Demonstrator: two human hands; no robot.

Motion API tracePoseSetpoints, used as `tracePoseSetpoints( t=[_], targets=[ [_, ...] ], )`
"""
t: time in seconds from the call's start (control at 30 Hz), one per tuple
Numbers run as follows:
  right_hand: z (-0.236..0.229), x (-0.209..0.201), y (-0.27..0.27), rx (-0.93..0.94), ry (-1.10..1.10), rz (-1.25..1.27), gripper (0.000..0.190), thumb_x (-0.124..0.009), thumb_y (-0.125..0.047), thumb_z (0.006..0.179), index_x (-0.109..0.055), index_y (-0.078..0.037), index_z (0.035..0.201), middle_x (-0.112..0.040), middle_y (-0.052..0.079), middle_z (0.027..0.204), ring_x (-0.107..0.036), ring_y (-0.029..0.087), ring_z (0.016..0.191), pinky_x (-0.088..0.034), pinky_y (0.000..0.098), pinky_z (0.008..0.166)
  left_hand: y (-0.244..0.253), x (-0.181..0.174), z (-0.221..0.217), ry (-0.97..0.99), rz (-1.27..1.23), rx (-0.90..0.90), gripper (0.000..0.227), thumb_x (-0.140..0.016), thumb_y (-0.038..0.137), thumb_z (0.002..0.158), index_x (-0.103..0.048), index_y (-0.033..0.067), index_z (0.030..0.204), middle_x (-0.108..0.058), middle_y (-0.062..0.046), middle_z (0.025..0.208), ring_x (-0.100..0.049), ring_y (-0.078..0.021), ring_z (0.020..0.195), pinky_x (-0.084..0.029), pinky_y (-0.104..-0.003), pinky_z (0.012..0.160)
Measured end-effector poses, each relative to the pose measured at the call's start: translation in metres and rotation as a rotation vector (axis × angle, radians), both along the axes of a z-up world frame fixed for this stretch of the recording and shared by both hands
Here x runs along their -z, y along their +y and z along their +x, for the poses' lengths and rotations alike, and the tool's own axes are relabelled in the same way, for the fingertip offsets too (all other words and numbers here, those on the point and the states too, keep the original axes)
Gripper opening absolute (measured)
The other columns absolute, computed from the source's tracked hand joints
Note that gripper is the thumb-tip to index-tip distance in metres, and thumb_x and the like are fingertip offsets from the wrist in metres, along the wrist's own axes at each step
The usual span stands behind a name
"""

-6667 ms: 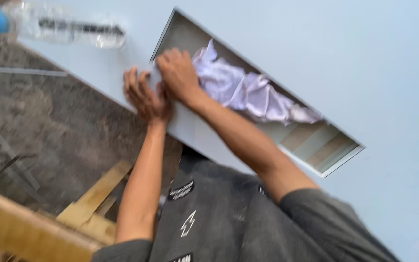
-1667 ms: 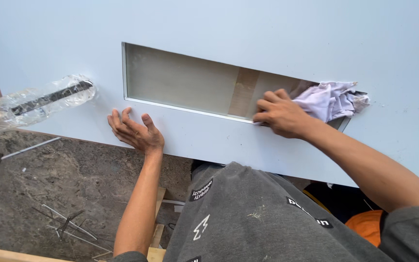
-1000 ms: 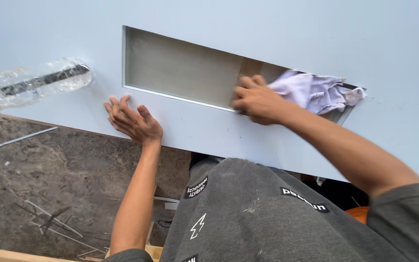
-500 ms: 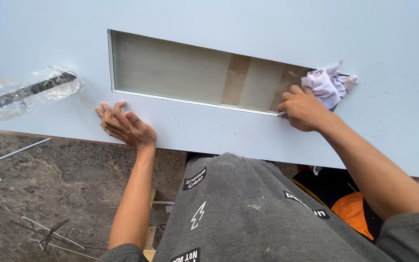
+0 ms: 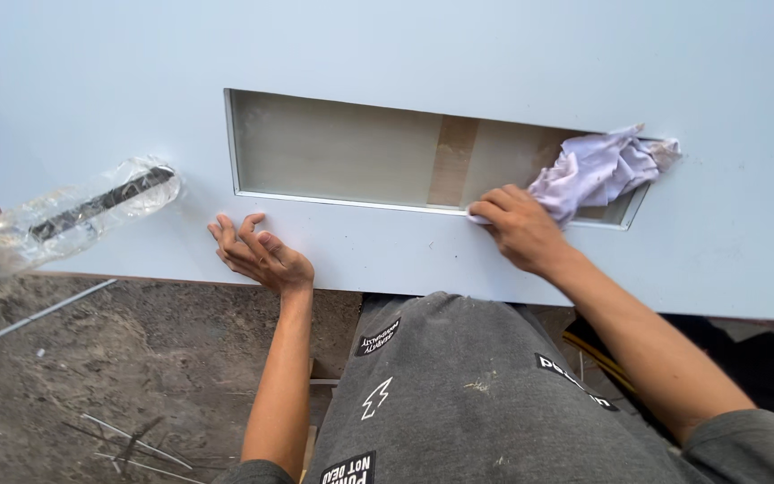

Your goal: The person uses a utility knife to trim the edges of a white panel with a rectangular cutout. Then, they pour water from a plastic bottle onto a cloth and wipe the inside of the cutout repeatedly.

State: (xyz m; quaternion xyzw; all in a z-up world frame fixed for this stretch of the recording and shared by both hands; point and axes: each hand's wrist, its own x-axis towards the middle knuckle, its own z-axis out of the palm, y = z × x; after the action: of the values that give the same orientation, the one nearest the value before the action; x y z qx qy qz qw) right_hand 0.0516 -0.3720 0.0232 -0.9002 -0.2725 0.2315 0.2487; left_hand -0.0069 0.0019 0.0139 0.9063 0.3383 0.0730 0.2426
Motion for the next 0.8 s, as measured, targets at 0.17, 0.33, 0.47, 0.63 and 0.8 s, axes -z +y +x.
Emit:
tracePoseSetpoints(
  t=[0.17,0.33,0.47,0.63,0.8],
  targets=[
    [-0.003,-0.008,-0.032,-0.057,-0.020,-0.280,0.020,-0.070,-0.020,0.095,-0.066,-0.024,0.114,-0.065,-0.002,0.104,-0.060,0.018,0.100,-0.049,0.0345,0.091,-0.002,-0.003,-0.002,-0.007,-0.008,0.012,0.058,-0.009,0.062,0.106,-0.051,0.0215,0.112,-0.033,-0.010,0.155,-0.022,-0.0330,0.152,-0.006,-0.057,0.123],
    [0.022,-0.009,0.049,-0.094,-0.037,-0.043,0.005,-0.060,-0.018,0.101,-0.065,-0.018,0.102,-0.062,0.001,0.088,-0.060,0.020,0.087,-0.048,0.0332,0.085,-0.003,0.004,-0.002,-0.004,0.003,0.012,0.055,-0.012,0.056,0.108,-0.052,0.0190,0.110,-0.034,-0.012,0.154,-0.024,-0.0335,0.151,-0.007,-0.058,0.123],
    [0.019,0.015,0.108,-0.117,-0.136,0.026,0.007,-0.056,-0.021,0.102,-0.061,-0.017,0.098,-0.053,0.000,0.085,-0.054,0.021,0.081,-0.045,0.0349,0.077,0.001,0.008,-0.004,0.002,0.024,0.007,0.056,-0.012,0.058,0.107,-0.052,0.0192,0.110,-0.034,-0.011,0.155,-0.024,-0.0330,0.152,-0.007,-0.059,0.122],
    [0.017,-0.014,0.116,-0.041,-0.101,-0.263,0.016,-0.054,-0.024,0.103,-0.068,-0.019,0.105,-0.060,0.001,0.089,-0.055,0.020,0.087,-0.045,0.0382,0.079,-0.001,0.011,-0.004,-0.017,0.001,-0.012,0.048,-0.017,0.055,0.108,-0.052,0.0218,0.110,-0.033,-0.008,0.157,-0.023,-0.0298,0.153,-0.005,-0.059,0.123],
    [-0.002,-0.018,0.049,0.033,-0.094,-0.447,0.017,-0.057,-0.030,0.101,-0.072,-0.021,0.103,-0.063,0.004,0.092,-0.055,0.023,0.095,-0.044,0.0424,0.081,0.001,0.012,-0.004,-0.020,-0.015,-0.004,0.045,-0.019,0.053,0.108,-0.051,0.0221,0.109,-0.033,-0.009,0.156,-0.023,-0.0304,0.152,-0.005,-0.059,0.123]
  ],
)
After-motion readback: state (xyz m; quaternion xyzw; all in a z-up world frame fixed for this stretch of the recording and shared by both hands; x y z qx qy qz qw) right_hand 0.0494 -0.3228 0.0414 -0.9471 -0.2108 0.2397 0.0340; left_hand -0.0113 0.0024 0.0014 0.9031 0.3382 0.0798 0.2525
